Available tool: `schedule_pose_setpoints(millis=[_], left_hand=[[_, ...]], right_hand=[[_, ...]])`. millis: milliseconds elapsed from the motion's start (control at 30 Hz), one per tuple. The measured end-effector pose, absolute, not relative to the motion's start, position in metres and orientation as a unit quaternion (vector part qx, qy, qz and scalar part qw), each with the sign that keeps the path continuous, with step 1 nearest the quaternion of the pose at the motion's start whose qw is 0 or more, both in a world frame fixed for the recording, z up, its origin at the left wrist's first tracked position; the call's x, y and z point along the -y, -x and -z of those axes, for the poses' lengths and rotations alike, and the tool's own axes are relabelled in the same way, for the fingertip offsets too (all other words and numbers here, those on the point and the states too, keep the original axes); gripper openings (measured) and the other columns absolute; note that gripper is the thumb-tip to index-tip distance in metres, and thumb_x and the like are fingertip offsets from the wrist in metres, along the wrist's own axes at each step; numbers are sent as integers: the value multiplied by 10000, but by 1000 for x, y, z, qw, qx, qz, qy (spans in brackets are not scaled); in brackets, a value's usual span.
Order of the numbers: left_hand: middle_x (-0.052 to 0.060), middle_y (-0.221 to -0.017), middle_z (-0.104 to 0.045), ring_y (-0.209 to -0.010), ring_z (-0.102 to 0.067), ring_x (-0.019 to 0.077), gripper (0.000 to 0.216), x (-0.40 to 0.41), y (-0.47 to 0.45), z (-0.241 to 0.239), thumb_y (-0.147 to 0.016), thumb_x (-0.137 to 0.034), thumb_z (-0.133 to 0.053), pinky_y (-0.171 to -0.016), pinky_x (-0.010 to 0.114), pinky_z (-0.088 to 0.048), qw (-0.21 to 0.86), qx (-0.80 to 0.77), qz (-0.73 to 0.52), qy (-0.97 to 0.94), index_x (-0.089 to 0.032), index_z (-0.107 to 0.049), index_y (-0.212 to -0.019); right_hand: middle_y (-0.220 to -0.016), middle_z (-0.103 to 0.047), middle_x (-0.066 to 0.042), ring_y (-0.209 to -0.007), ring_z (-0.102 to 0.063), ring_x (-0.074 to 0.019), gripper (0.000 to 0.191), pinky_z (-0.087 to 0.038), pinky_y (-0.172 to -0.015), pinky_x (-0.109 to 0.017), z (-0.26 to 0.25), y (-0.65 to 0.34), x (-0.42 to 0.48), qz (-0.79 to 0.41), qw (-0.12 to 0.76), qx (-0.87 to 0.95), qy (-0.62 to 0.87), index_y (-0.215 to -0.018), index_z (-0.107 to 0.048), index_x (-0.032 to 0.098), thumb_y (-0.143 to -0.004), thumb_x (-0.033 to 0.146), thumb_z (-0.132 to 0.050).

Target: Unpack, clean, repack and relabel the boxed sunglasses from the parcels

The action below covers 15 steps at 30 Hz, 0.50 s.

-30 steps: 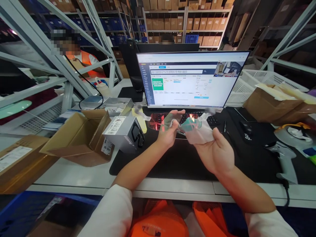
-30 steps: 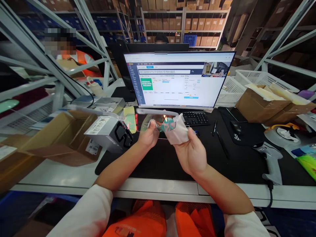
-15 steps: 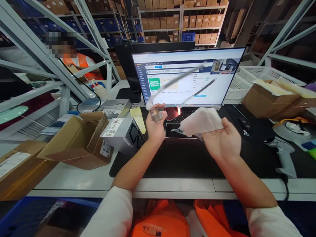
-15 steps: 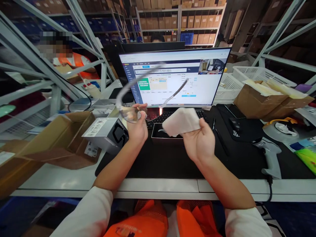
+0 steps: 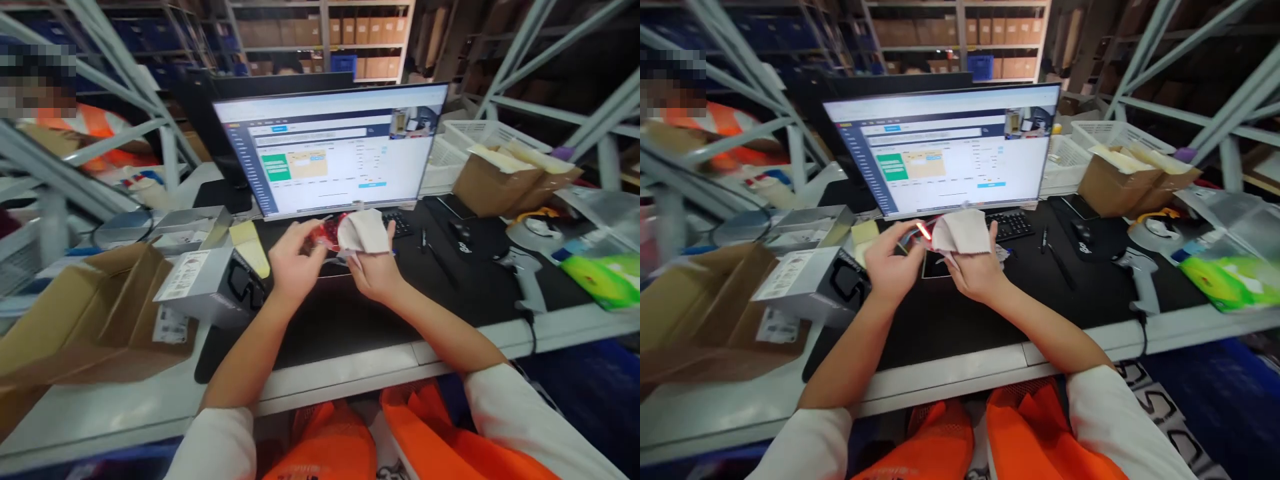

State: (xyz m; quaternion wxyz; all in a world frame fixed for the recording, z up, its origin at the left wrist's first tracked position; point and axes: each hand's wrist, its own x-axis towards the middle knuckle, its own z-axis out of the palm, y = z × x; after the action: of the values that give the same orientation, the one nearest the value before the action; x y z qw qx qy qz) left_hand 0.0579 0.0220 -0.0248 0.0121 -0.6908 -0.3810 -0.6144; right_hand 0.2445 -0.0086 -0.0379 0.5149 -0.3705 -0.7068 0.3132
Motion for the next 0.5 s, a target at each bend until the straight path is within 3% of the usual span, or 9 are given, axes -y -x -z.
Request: schedule_pose_setpoints(millis=[67, 167, 267, 400, 500], left_hand=[[13, -1012, -785, -1003, -748, 228, 269, -33, -52, 25, -786, -174, -729, -1004, 413, -579, -58, 397, 659, 637, -199, -766, -1052], [-34, -980, -778, -1081, -741, 244, 238, -52, -44, 23, -743, -229, -810, -1083, 462, -553, -177, 352, 762, 515, -225, -747, -973], [-87, -1006, -786, -1181, -712, 236, 289, -60, -41, 19, -736, -343, -863, -1218, 517, -442, -300, 301, 792, 439, -310, -703, -973], [-127, -1065, -785, -1248, -679, 246, 353, -54, -40, 15, -762, -637, -788, -1207, 515, -447, -480, 336, 704, 402, -380, -686, -981], [-147, -1067, -786, -1274, -656, 257, 422, -51, -47, 18, -701, -750, -765, -1120, 471, -518, -537, 346, 661, 393, -380, -708, -895]], right_hand=[[-1435, -632, -3, -1573, -250, -332, 298, 58, -1286, -619, 33, -256, -6, -259, 543, 690, 402, -1156, -754, 342, -883, 433, -675], [-1420, -642, -39, -1505, -400, -281, 394, -167, -1303, -497, 26, -286, -38, -213, 648, 587, 435, -1244, -714, 288, -950, 498, -555], [-1386, -665, -78, -1377, -553, -233, 426, -391, -1207, -406, 26, -331, -69, -292, 717, 444, 450, -1237, -666, 186, -998, 476, -465], [-1199, -746, -133, -1100, -711, -249, 314, -559, -1010, -423, 47, -390, -77, -457, 557, 378, 581, -1061, -673, 144, -994, 407, -515], [-1117, -754, -181, -928, -735, -273, 243, -575, -918, -497, 66, -430, -57, -425, 491, 381, 658, -1003, -695, 115, -890, 330, -676]])
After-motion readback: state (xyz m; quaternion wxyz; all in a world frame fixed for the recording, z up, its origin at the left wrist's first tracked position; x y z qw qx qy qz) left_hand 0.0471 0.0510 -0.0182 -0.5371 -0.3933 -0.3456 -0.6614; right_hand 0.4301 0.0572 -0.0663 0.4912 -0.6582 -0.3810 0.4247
